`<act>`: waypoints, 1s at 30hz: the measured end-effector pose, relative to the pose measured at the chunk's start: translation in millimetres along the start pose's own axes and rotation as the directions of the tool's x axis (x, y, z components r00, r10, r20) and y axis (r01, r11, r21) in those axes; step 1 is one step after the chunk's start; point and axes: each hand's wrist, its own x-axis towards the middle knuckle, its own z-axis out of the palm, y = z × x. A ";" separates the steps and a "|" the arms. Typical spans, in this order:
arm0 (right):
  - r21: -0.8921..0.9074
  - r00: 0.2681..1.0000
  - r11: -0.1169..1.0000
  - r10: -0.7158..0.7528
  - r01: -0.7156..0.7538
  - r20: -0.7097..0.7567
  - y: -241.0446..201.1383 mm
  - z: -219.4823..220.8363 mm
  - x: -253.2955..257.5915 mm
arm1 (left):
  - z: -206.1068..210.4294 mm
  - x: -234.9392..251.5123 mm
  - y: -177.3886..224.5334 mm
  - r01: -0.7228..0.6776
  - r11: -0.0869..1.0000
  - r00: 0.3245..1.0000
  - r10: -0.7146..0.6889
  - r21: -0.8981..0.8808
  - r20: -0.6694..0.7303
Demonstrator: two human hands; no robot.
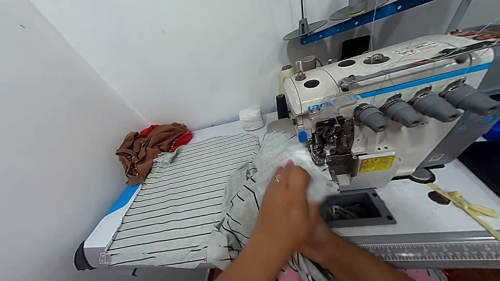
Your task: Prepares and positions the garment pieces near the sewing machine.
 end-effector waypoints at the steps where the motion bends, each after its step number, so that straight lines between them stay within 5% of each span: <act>1: -0.247 0.992 0.969 -0.010 -0.023 -0.130 -14.9 6.2 -8.5 | -3.0 15.3 -8.9 0.095 0.995 0.993 -0.094 -0.004 0.075; 4: -0.818 0.980 0.575 -0.167 0.006 -0.110 -32.4 -20.5 -32.1 | -3.1 46.7 -48.1 0.080 0.995 0.988 -0.072 -0.053 0.137; 6: -0.913 0.947 0.397 -0.320 0.097 -0.038 -36.7 -39.0 -48.8 | 3.0 53.0 -67.2 -0.048 0.992 0.994 0.060 -0.115 0.096; 10: -0.845 0.920 0.532 -0.353 0.048 -0.171 -50.3 -41.1 -70.8 | 9.7 51.5 -82.1 -0.122 0.968 0.989 0.136 -0.221 0.050; 14: -0.842 0.926 0.536 -0.347 0.065 -0.150 -45.8 -44.2 -73.6 | 3.8 38.8 -80.4 -0.189 0.915 0.978 0.210 -0.356 0.019; 20: -0.719 0.944 0.693 -0.264 0.046 -0.195 -35.8 -35.0 -80.8 | -19.1 15.1 -55.2 -0.341 0.747 0.918 0.395 -0.570 -0.032; 26: -0.740 0.939 0.671 -0.283 0.047 -0.197 -34.9 -42.1 -94.5 | -27.7 -7.0 -27.2 -0.546 0.735 0.785 0.616 -0.402 0.060; 30: -0.730 0.937 0.681 -0.293 0.063 -0.192 -34.3 -45.1 -97.7 | -14.0 -17.9 -9.0 -0.579 0.769 0.788 0.613 -0.269 0.056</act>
